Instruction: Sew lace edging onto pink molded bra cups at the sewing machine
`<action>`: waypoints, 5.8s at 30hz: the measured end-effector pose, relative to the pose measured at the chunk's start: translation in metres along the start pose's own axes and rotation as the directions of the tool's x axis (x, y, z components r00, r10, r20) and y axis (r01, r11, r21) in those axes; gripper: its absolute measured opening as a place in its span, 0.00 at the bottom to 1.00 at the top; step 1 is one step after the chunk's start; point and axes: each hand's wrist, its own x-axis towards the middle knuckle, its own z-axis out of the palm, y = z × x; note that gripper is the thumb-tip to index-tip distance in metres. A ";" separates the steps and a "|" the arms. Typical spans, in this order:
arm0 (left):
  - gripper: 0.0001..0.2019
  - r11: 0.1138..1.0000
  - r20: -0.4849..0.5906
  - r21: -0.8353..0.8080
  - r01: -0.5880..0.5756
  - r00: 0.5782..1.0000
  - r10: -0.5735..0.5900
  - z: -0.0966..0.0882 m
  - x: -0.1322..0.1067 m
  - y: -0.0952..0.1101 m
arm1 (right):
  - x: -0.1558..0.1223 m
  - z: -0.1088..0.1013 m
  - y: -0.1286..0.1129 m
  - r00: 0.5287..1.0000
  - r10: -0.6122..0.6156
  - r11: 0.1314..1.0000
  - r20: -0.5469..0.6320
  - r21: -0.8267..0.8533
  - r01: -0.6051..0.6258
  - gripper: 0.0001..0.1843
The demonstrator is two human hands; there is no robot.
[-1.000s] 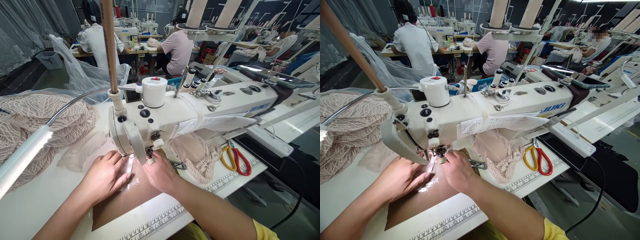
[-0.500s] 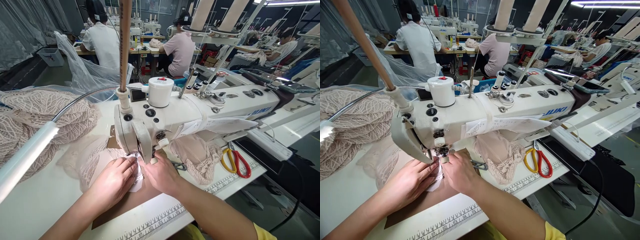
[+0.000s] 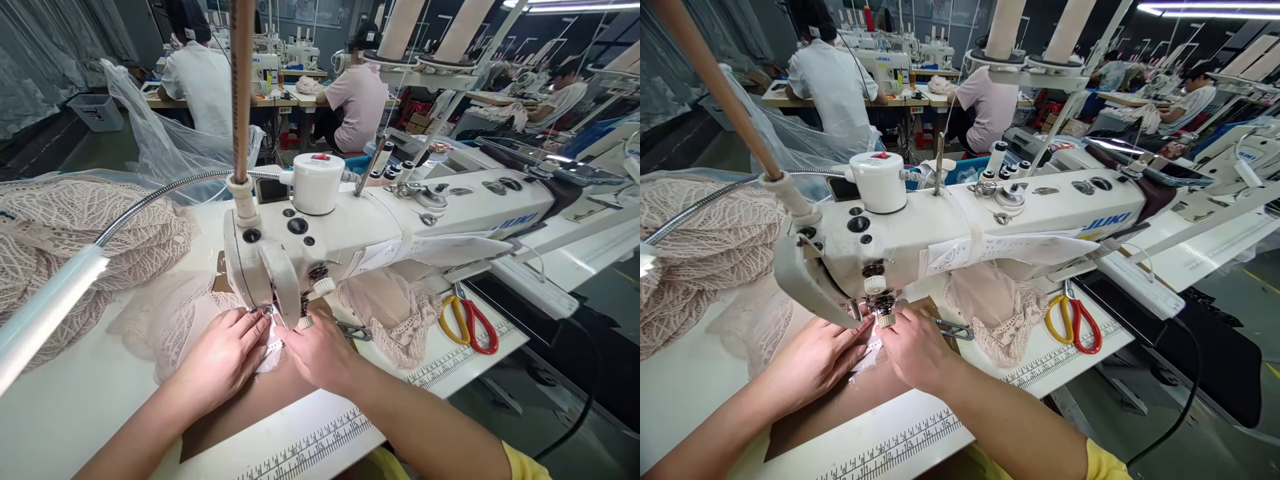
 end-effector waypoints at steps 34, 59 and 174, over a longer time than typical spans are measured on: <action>0.16 0.999 -0.119 0.044 -0.031 0.992 0.036 0.002 0.000 -0.014 | 0.003 0.000 -0.004 0.995 0.010 1.000 0.095 -0.007 -0.010 0.15; 0.16 0.901 -0.127 -0.212 0.378 0.904 -0.409 -0.001 -0.016 -0.031 | -0.026 -0.050 0.003 0.913 0.311 0.942 0.262 -0.209 -0.261 0.13; 0.08 0.986 -0.418 -0.077 0.150 0.893 -0.168 -0.013 -0.022 0.044 | 0.003 0.004 -0.012 0.816 0.172 -0.058 0.552 0.833 -0.551 0.16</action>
